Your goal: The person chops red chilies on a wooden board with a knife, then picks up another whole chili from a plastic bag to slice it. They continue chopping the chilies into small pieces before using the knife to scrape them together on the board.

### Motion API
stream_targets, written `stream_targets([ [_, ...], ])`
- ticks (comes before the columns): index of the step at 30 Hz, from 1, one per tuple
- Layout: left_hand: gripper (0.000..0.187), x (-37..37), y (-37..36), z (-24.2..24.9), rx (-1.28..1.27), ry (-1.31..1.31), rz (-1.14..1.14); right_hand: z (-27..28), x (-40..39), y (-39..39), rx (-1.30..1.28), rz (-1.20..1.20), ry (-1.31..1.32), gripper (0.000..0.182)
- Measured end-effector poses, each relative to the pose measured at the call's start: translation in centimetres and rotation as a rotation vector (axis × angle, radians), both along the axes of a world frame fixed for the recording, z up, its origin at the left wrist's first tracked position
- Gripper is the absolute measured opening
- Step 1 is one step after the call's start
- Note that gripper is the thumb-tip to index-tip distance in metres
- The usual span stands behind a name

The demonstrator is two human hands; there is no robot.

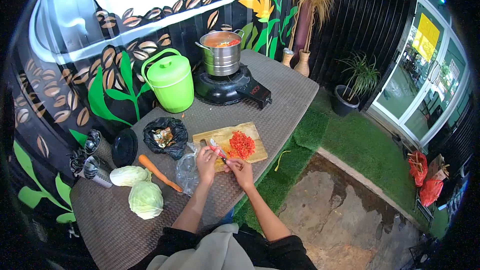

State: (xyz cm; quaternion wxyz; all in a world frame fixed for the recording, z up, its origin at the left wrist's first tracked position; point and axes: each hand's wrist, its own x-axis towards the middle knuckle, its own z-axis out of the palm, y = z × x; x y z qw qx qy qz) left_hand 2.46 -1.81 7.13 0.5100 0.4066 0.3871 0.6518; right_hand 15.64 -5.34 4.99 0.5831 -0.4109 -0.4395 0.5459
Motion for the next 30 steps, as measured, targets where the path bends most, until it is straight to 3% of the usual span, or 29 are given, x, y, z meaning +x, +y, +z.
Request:
stream_targets([
  [5, 0.016, 0.8, -0.5, -0.9, -0.016, -0.072, 0.018, 2.8, -0.1, -0.5, 0.045, -0.299, -0.582, 0.013],
  [8, 0.018, 0.7, -0.5, -1.5, -0.027, -0.015, -0.011, 3.1, 0.0, 0.0, 0.246, -0.405, -0.596, 0.011],
  [12, 0.019, 0.8, -0.6, -2.1, -0.080, -0.048, -0.032, 2.9, 0.2, 0.5, 0.192, -0.411, -0.641, 0.010],
  [14, 0.018, 0.8, -0.7, -1.9, -0.061, -0.045, -0.021, 2.0, 0.1, 0.8, 0.300, -0.523, -0.867, 0.010],
  [17, 0.015, 1.0, -1.0, -1.6, 0.006, 0.072, 0.052, 2.1, -0.8, 1.3, 0.362, -0.606, -0.955, 0.010],
  [24, 0.009, -0.3, -0.6, -1.9, -0.051, 0.189, 0.307, 2.1, -3.8, 4.6, 0.343, -0.643, -1.044, 0.010],
  [26, 0.009, -1.9, 0.3, -3.4, -0.015, 0.162, 0.380, 1.3, -4.5, 6.4, 0.221, -0.576, -0.870, 0.009],
  [28, 0.008, -3.6, 0.4, -2.9, -0.098, 0.179, 0.381, 2.3, -6.4, 7.6, 0.217, -0.486, -0.891, 0.010],
  [30, 0.005, -4.4, 0.4, -3.0, -0.098, 0.069, 0.363, 2.7, -9.0, 9.2, 0.419, -0.283, -0.804, 0.013],
])
